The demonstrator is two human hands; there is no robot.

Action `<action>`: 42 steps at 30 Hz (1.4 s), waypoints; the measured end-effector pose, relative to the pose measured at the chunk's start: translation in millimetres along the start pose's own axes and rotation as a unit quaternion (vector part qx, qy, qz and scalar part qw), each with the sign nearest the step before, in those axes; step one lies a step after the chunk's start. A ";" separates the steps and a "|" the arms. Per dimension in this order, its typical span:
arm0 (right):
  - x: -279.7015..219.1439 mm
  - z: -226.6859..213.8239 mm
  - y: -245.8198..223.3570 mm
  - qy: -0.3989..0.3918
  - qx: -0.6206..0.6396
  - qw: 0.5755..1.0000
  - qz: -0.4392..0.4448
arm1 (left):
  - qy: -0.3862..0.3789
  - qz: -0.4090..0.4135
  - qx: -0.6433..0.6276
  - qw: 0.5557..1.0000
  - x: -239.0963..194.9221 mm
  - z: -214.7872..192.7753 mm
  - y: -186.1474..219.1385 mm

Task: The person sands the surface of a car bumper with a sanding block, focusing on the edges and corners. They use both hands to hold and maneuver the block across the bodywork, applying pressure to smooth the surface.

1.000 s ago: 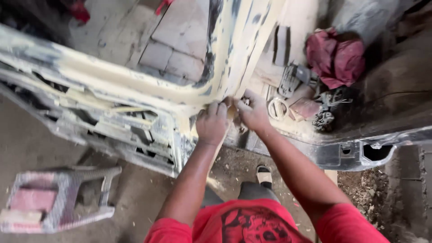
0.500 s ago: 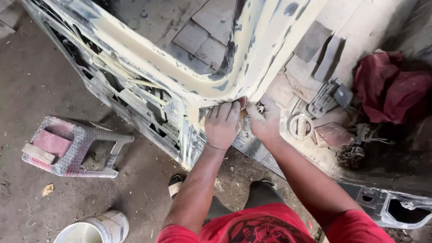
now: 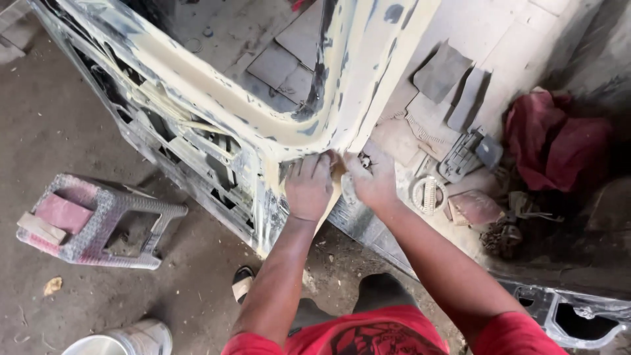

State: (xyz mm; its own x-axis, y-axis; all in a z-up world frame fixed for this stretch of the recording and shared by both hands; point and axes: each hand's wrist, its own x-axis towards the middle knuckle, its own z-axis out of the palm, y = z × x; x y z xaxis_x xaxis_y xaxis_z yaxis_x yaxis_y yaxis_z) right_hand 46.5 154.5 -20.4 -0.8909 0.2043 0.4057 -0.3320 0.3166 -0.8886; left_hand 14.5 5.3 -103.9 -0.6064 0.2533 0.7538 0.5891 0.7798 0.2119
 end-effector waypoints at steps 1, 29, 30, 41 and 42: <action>3.5 -0.3 -6.8 -0.004 0.000 1.000 -0.002 | 0.002 -0.004 0.002 1.000 16.3 -5.9 11.7; -4.5 1.9 0.3 -0.026 -0.057 0.998 0.032 | 0.068 -0.074 -0.074 0.992 6.1 5.1 9.6; -5.6 1.9 0.8 -0.024 -0.060 0.998 0.025 | 0.065 -0.074 -0.071 0.993 5.6 8.4 7.2; 1.4 0.2 9.0 -0.030 -0.112 0.991 0.063 | 0.066 -0.096 -0.032 0.993 -2.4 20.5 6.5; -1.2 1.3 14.8 -0.030 -0.121 0.990 0.063 | 0.074 -0.103 -0.015 0.992 -6.0 18.4 9.9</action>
State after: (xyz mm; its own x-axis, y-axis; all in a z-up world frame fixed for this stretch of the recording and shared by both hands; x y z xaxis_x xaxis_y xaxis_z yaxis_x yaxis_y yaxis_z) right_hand 42.3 157.7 -34.3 -0.9398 0.2036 0.2746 -0.1389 0.5065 -0.8510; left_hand 14.2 22.1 -117.8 -0.6310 0.0018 0.7758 0.4777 0.7888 0.3867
